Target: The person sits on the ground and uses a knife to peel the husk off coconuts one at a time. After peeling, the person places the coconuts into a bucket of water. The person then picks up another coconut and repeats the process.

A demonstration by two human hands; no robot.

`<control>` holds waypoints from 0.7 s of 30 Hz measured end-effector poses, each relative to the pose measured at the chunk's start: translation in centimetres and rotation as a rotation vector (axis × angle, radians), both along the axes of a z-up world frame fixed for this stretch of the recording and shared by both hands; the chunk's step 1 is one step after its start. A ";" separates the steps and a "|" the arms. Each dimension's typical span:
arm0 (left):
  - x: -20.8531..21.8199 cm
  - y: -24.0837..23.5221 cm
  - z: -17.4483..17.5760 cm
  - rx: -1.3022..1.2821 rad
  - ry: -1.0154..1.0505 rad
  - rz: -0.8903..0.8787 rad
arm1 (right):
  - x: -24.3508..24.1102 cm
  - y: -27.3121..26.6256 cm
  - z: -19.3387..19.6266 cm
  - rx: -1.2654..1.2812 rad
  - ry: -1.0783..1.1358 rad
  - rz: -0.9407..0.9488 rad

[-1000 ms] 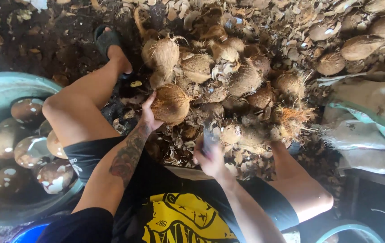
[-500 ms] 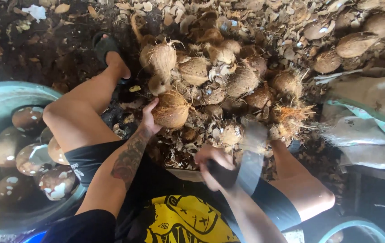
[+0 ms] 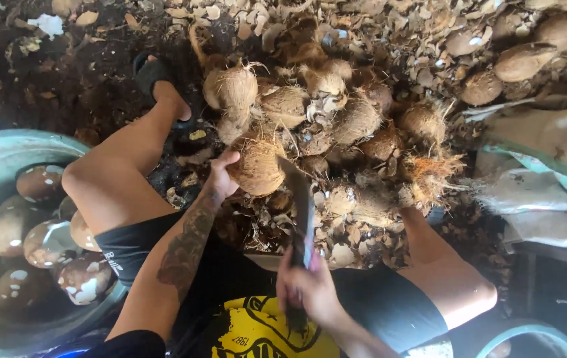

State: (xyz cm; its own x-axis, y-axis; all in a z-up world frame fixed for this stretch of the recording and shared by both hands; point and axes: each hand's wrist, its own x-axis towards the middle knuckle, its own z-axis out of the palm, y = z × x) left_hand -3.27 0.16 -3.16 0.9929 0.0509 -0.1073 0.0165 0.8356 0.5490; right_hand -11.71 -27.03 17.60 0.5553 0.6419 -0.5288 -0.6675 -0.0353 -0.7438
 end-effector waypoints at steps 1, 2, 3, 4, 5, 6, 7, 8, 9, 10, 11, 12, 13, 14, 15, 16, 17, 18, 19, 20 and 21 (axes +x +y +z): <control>-0.1 -0.2 1.6 0.095 -0.069 0.008 | -0.1 -0.4 1.4 0.138 -0.214 0.003; -0.3 -0.4 3.2 0.190 -0.138 0.016 | -0.1 -0.9 2.7 0.278 -0.427 0.003; -0.8 -0.2 2.1 0.185 -0.126 0.018 | 0.4 -0.6 2.9 0.273 -0.415 0.005; -1.4 -0.2 1.2 0.174 -0.029 0.051 | 1.0 -0.3 3.2 0.283 -0.675 -0.026; -0.7 0.3 0.4 0.169 0.046 0.078 | 2.1 0.3 3.3 0.293 -0.956 -0.066; -0.3 -0.3 3.6 0.172 0.037 0.074 | 2.7 0.9 -0.1 0.293 -0.965 -0.071; 0.0 -1.0 6.7 0.150 0.351 0.110 | 3.3 1.5 -3.4 0.109 -0.903 -0.014; 0.1 -1.6 9.8 0.125 0.664 0.143 | 4.0 2.1 -6.8 -0.074 -0.836 0.041; -0.3 -1.5 6.1 0.125 0.664 0.141 | 3.8 1.1 -10.0 -0.075 -0.835 0.040; -0.8 -1.4 2.3 0.033 0.630 0.202 | 3.6 0.2 -13.1 -0.348 -0.710 0.121; -1.0 -1.1 -1.4 -0.055 0.590 0.262 | 3.5 -0.6 -16.3 -0.613 -0.577 0.196; -0.7 -1.5 0.8 -0.051 0.586 0.260 | 3.7 -0.5 -14.9 -0.611 -0.580 0.190; -0.6 -1.9 3.0 0.015 0.687 0.193 | 3.7 -0.2 -13.5 -0.633 -0.429 0.186; -0.5 -2.3 5.2 0.081 0.787 0.124 | 3.6 0.0 -12.1 -0.653 -0.277 0.182; -1.2 -2.6 5.3 0.078 0.792 0.121 | 3.4 0.1 -12.0 -0.656 -0.272 0.183; -1.9 -2.9 5.4 -0.066 0.691 0.187 | 3.2 0.1 -11.9 -0.627 -0.237 0.169; -1.7 -2.7 5.6 -0.198 0.577 0.240 | 3.4 0.6 -11.9 -0.594 -0.209 0.138; -1.2 -2.4 1.5 -0.193 0.571 0.227 | 3.6 1.8 -10.5 -0.593 -0.212 0.123; -1.4 -2.2 -2.7 -0.238 0.538 0.241 | 3.4 2.8 -9.1 -0.470 -0.201 0.069; -1.7 -1.8 -6.8 -0.284 0.504 0.256 | 3.1 3.9 -7.7 -0.346 -0.190 0.015; -1.0 -2.5 -1.9 -0.284 0.505 0.261 | 3.1 5.0 -7.0 -0.345 -0.189 0.020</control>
State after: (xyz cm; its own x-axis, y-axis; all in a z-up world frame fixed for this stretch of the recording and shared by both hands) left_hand -4.22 -2.31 -5.10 0.7752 0.1851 -0.6040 -0.0086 0.9591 0.2829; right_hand -8.66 -22.02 10.63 0.6525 0.4560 -0.6052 -0.5166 -0.3165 -0.7955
